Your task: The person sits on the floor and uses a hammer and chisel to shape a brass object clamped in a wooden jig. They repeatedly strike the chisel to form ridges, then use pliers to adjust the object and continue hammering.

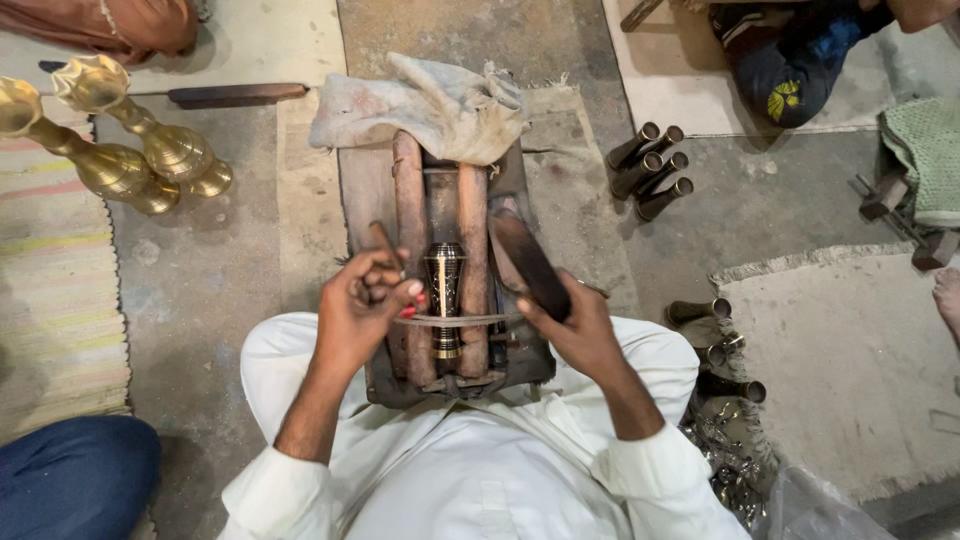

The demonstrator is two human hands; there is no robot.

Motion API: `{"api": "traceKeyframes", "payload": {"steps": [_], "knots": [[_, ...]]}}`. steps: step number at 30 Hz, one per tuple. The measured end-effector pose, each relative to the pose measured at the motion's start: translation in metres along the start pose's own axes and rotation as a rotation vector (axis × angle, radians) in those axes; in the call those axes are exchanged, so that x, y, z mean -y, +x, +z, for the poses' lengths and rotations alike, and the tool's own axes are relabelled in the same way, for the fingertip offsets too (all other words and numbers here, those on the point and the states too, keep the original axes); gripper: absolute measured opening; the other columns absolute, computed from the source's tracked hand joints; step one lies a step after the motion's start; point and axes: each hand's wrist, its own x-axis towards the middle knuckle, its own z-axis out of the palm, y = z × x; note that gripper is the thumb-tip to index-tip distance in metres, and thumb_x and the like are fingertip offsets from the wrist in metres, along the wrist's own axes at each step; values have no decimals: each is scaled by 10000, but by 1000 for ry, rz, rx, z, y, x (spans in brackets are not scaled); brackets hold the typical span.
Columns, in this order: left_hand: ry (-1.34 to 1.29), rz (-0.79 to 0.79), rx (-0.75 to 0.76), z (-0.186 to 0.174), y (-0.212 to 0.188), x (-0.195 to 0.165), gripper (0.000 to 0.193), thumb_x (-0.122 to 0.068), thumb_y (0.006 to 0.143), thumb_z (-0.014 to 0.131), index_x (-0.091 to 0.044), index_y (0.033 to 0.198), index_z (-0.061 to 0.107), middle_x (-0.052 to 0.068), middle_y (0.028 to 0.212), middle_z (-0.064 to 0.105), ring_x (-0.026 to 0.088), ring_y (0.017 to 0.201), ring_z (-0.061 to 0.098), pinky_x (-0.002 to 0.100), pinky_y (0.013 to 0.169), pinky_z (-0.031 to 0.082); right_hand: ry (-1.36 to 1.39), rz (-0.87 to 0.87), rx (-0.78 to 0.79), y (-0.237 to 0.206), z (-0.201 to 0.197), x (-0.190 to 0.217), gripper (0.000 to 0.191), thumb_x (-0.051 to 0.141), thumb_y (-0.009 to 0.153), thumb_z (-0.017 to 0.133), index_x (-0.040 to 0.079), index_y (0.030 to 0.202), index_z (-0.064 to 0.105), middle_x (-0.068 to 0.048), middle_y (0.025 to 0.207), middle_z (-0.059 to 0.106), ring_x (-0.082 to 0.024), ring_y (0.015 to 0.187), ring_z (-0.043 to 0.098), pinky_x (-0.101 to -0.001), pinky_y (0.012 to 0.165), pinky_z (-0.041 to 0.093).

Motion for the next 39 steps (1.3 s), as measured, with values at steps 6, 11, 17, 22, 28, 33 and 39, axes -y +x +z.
{"api": "traceKeyframes", "payload": {"steps": [6, 11, 17, 22, 28, 33, 39], "knots": [[-153, -82, -29, -12, -41, 29, 350, 61, 849, 749, 18, 1184, 661, -5, 838, 716, 52, 809, 703, 178, 681, 535, -261, -350, -62, 43, 42, 65, 484, 395, 939, 763, 32, 1237, 645, -128, 990, 678, -293, 877, 701, -425, 737, 536], [-162, -153, -58, -20, -54, 42, 364, 74, 863, 755, 28, 1211, 661, 10, 830, 668, 44, 744, 624, 189, 626, 492, -574, -342, -65, 60, 61, 90, 531, 482, 821, 815, 55, 1104, 674, -139, 997, 673, -392, 889, 692, -507, 747, 518], [-218, -112, -54, -15, -43, 38, 387, 72, 860, 729, 19, 1231, 635, 29, 881, 705, 52, 794, 685, 198, 678, 556, -663, -368, -35, 66, 61, 99, 596, 526, 775, 834, 59, 1110, 678, -141, 1048, 682, -397, 920, 699, -522, 765, 533], [-147, 10, -92, 5, -26, 23, 318, 35, 872, 765, 15, 1174, 668, 62, 904, 740, 71, 812, 695, 216, 726, 582, -398, -147, -4, 60, 26, 85, 486, 436, 806, 847, 39, 1042, 697, -113, 861, 684, -244, 772, 680, -415, 688, 540], [103, 303, -207, 32, -14, 0, 240, -55, 874, 834, 18, 1013, 653, 98, 1046, 787, 95, 802, 718, 253, 715, 596, 173, 184, 239, 37, -22, 51, 387, 288, 921, 806, -48, 1026, 644, -81, 796, 608, -132, 677, 584, -300, 604, 482], [196, 323, -323, 46, -18, -4, 265, -100, 874, 850, 6, 1007, 647, 84, 872, 768, 107, 748, 727, 272, 676, 588, 306, 257, 286, 16, -47, 44, 454, 278, 864, 724, 116, 1276, 622, -55, 900, 750, -123, 792, 724, -299, 698, 591], [168, 350, -354, 53, -21, 4, 248, -96, 909, 829, -1, 1006, 621, 84, 867, 760, 107, 752, 730, 260, 683, 600, -531, -420, -83, 4, -49, 82, 431, 191, 852, 827, 45, 1224, 666, -127, 985, 736, -290, 858, 747, -387, 715, 572]]}}
